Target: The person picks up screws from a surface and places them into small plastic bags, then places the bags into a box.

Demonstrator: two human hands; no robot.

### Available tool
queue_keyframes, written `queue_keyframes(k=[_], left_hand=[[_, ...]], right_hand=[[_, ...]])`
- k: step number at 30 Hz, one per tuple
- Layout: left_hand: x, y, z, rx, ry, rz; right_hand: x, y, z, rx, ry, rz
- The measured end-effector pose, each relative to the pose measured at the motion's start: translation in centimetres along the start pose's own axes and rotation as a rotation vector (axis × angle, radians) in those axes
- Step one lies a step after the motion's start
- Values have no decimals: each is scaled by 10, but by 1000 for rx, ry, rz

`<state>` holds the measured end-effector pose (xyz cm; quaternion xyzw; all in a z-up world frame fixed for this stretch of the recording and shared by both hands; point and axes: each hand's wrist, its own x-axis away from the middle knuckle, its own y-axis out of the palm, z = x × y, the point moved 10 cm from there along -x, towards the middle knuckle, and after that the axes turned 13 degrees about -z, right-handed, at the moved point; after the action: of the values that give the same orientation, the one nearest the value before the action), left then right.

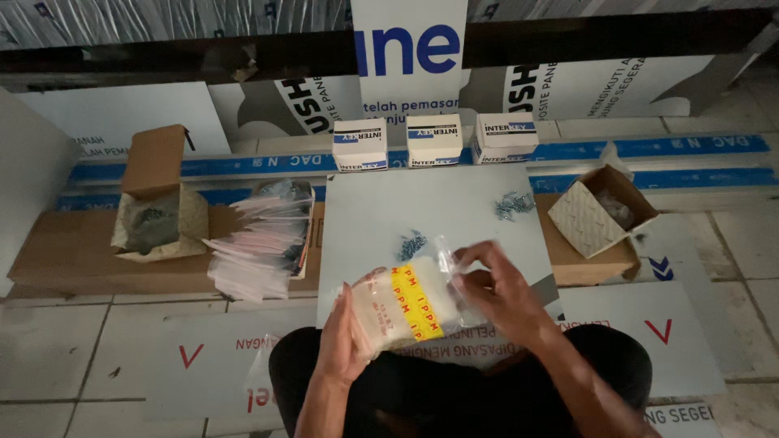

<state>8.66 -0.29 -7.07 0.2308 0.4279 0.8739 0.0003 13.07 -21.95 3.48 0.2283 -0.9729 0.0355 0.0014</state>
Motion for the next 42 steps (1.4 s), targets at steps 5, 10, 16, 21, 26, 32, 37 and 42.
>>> queue_keyframes(k=[5,10,16,21,26,32,37,42], left_hand=[[-3,9,-6,4,-143,-5],[-17,-25,-16,-95,-141,-21],[-12,-34,-9,-278,-117,60],[-1,18,10,-316,23,-228],[-13,-13,18,-913,124,-111],[0,21,16,-536,73,-145],[11,33,40,-814,349,-4],[7,30,34,-642,245,150]], right_hand=[[4,-5,15,234,330,-45],[9,2,31,235,454,-152],[23,13,51,-62,642,-239],[19,42,49,-294,449,-444],[17,47,51,-291,340,-495],[15,35,73,188,507,-388],[13,39,45,124,467,-334],[26,56,47,56,676,-435]])
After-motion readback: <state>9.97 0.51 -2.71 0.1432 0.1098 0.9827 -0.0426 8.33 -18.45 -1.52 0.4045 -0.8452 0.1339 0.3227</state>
